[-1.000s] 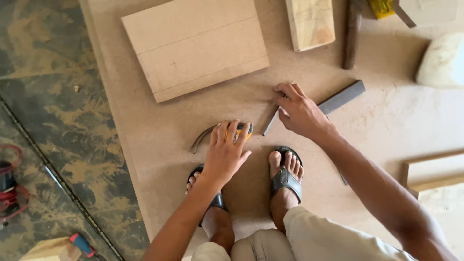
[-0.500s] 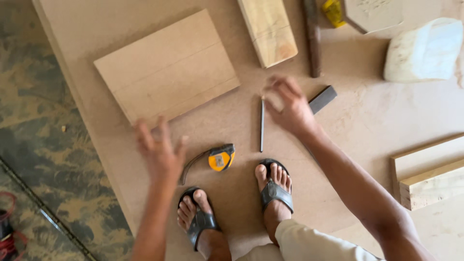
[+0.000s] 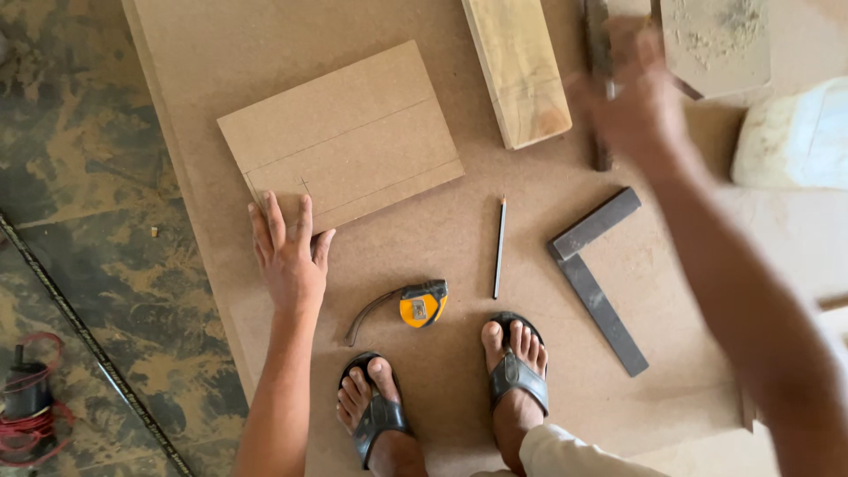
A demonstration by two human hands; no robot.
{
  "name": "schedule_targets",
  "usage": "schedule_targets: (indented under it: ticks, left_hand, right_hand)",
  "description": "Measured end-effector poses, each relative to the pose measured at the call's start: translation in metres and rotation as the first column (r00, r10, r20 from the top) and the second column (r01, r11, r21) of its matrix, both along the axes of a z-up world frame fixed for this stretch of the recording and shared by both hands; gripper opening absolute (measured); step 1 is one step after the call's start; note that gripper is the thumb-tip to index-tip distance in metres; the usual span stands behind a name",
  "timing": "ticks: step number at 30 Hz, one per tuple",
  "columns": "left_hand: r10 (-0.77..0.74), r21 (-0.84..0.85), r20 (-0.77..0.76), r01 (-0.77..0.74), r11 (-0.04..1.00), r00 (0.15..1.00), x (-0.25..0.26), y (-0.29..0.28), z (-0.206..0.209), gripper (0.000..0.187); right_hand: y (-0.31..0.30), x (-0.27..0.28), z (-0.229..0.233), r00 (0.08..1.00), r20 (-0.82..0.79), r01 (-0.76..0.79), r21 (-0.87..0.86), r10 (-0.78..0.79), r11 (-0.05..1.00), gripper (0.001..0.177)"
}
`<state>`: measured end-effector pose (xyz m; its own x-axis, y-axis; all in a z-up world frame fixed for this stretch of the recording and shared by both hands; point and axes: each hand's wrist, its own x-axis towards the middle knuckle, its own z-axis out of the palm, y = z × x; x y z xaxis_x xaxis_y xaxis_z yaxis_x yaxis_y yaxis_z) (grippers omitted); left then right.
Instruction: The person measures and marks a wood board using a measuring tape and a pencil. They then align the boards and drive several nails into the wood with a hammer.
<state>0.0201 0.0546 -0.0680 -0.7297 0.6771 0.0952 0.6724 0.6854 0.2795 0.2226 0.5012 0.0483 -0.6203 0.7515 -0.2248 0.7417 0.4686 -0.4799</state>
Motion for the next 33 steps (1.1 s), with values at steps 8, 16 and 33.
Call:
schedule_targets:
  ticks: [8,16,33]
  left_hand:
    - [0.027,-0.033,0.119,-0.023,0.999,0.993,-0.03,0.012,0.012,0.059]
    - [-0.01,0.055,0.232,-0.003,0.998,0.973,-0.054,0.017,0.033,0.056]
    - [0.192,0.381,0.453,-0.384,0.841,0.871,-0.045,-0.026,0.015,0.059]
  right_hand:
    - [-0.065,-0.06,-0.058,0.939,0.337,0.068,0.019,-0.07,0.997,0.133]
    - [-0.045,-0.01,-0.032,0.906,-0.414,-0.127,-0.455,-0.083,0.881,0.125]
    - [-0.081,-0.095,-0.004,0.626,0.236,-0.766,0.003,0.744,0.643,0.125]
